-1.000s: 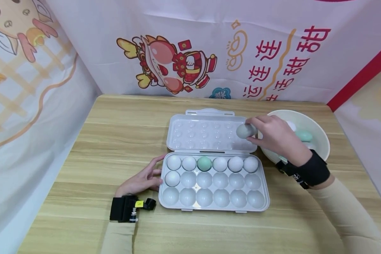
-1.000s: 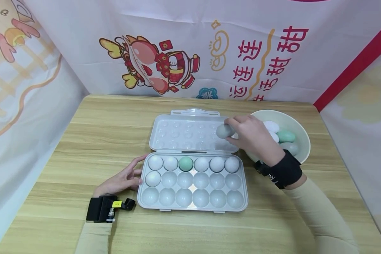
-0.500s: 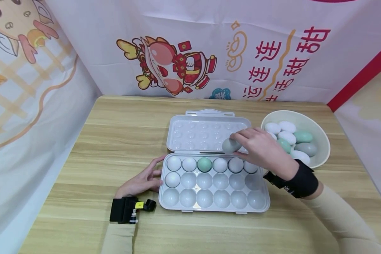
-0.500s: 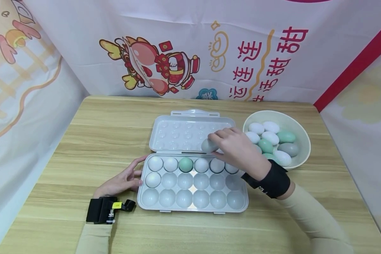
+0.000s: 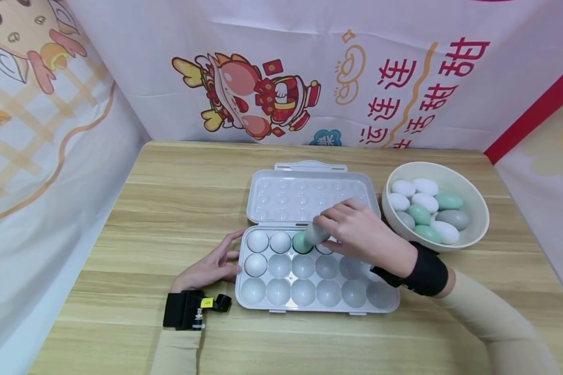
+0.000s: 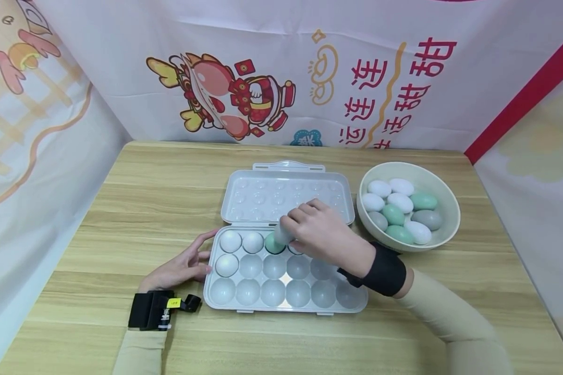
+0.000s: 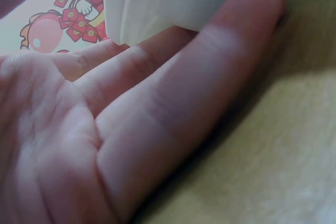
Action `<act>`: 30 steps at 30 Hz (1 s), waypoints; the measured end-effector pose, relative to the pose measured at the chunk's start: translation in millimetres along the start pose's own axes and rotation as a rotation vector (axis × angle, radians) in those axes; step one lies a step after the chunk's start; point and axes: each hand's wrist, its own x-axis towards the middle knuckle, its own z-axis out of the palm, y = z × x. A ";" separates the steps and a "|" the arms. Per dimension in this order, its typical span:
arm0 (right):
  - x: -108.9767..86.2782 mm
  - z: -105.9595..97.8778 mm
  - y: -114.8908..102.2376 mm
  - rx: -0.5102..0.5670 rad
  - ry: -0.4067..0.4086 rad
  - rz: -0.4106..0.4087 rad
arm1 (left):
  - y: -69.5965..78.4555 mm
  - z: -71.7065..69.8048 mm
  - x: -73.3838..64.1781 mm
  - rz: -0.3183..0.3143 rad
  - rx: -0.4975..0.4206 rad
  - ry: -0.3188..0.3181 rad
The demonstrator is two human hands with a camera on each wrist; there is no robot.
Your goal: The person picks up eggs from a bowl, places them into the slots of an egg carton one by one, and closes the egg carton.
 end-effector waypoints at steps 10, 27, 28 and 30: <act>19.6 19.1 -18.2 -0.041 -0.033 -0.118 | -1.2 -1.6 1.2 0.014 0.013 -0.001; 49.3 50.1 -54.8 -0.284 -0.054 -0.329 | -0.3 -0.5 1.8 0.001 0.014 0.008; 50.4 51.4 -56.1 -0.293 -0.067 -0.335 | -0.1 -0.2 1.6 0.003 0.017 0.008; 52.6 53.8 -58.5 -0.311 -0.091 -0.343 | 0.1 -0.1 0.9 0.002 0.023 0.012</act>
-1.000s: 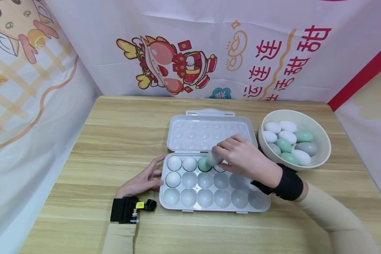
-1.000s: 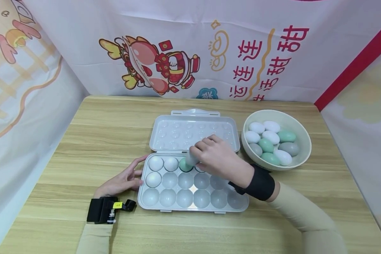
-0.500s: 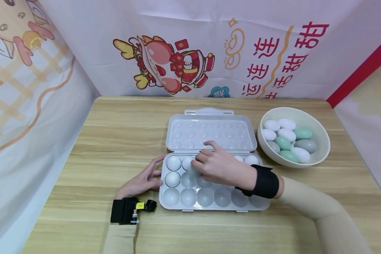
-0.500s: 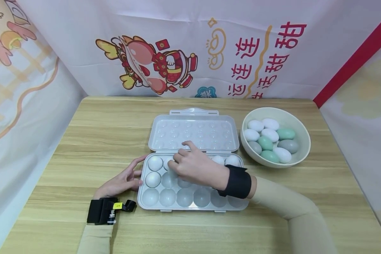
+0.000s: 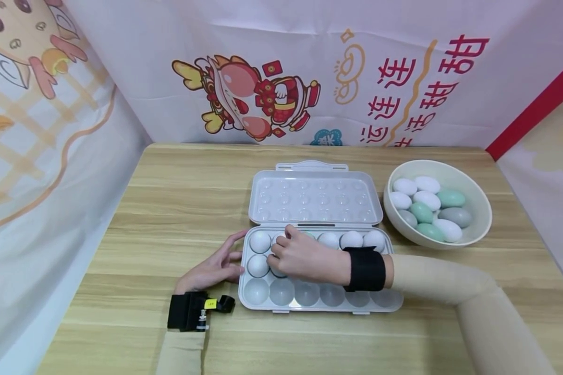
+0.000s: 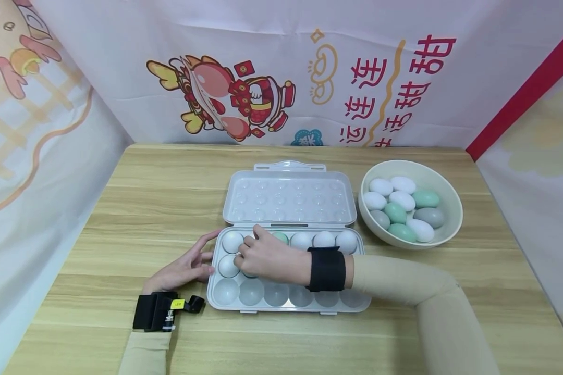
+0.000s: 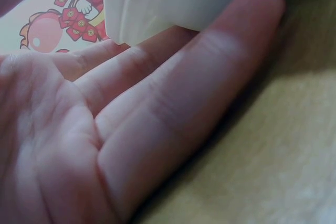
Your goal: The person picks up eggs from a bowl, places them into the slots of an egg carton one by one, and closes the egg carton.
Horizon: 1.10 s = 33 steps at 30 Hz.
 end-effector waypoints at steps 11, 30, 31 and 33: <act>4.7 2.8 -5.5 0.043 -0.088 0.034 | -3.9 -1.9 1.8 0.024 -0.002 -0.015; -11.8 -7.0 12.5 0.186 -0.159 0.087 | -0.6 -0.8 1.0 -0.009 -0.003 0.010; -13.8 -9.1 15.7 0.197 -0.180 0.097 | -0.2 -0.8 1.2 -0.007 -0.007 0.009; -18.5 -12.1 21.9 0.211 -0.196 0.117 | -0.3 -0.9 1.7 -0.004 -0.008 0.012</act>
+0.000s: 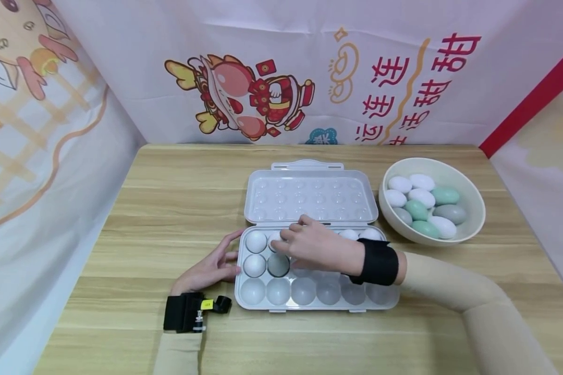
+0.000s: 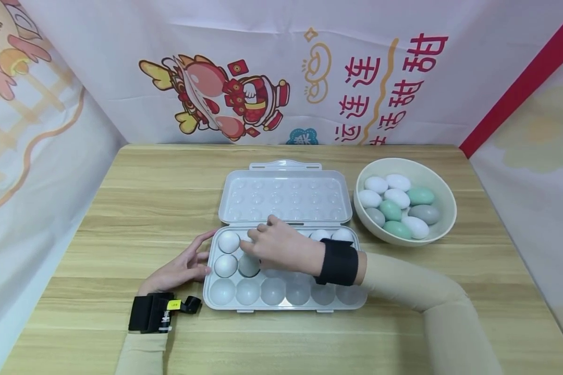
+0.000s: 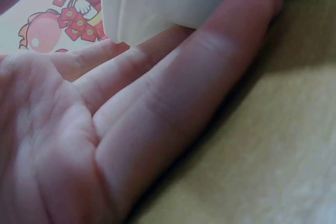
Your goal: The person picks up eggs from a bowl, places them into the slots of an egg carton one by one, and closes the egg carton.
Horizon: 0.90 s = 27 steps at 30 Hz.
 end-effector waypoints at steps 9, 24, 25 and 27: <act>-24.0 -7.9 25.0 0.142 -0.040 0.095 | -2.0 -1.0 1.5 0.022 0.004 -0.007; -79.1 -10.5 68.2 0.261 0.002 0.316 | -1.9 -0.3 0.8 0.020 0.011 0.002; -82.7 -10.5 70.4 0.265 0.009 0.337 | -2.0 -0.3 0.6 0.021 0.013 0.001; -89.3 -11.7 74.6 0.268 0.012 0.381 | -2.3 -0.3 0.7 0.021 0.013 -0.001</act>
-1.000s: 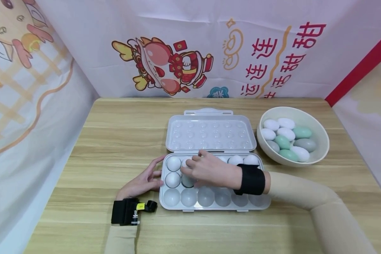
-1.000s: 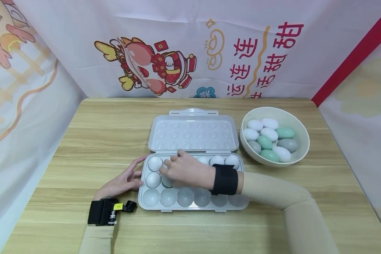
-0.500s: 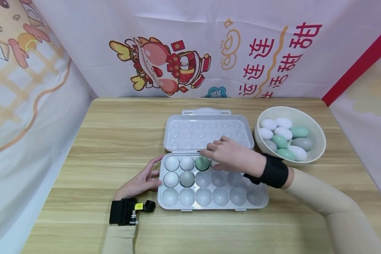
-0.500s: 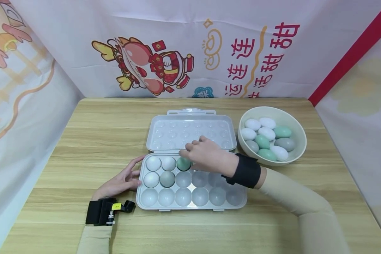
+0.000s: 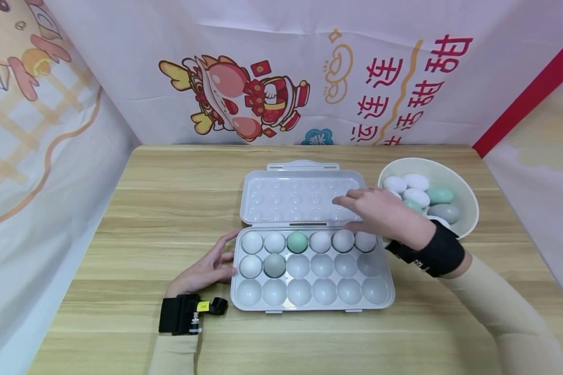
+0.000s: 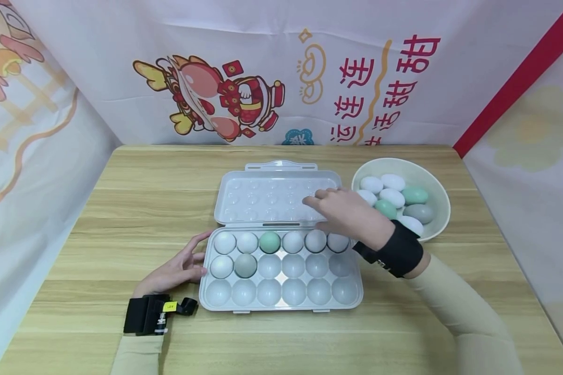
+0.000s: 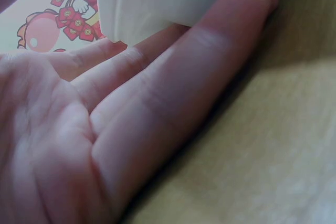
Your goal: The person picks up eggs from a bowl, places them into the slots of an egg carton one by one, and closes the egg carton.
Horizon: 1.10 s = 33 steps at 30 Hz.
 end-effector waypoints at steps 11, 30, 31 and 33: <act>-23.3 -11.0 25.6 0.072 -0.041 0.197 | 0.9 0.5 0.2 -0.008 -0.001 0.007; -50.5 -4.3 78.4 0.174 -0.227 0.415 | 0.0 0.0 -1.2 0.001 -0.010 0.003; -51.0 -3.8 80.9 0.183 -0.232 0.422 | -0.1 -0.1 -0.9 0.001 -0.008 0.003; -52.0 -2.8 85.8 0.199 -0.246 0.434 | -0.2 -0.2 -0.5 -0.001 -0.006 0.001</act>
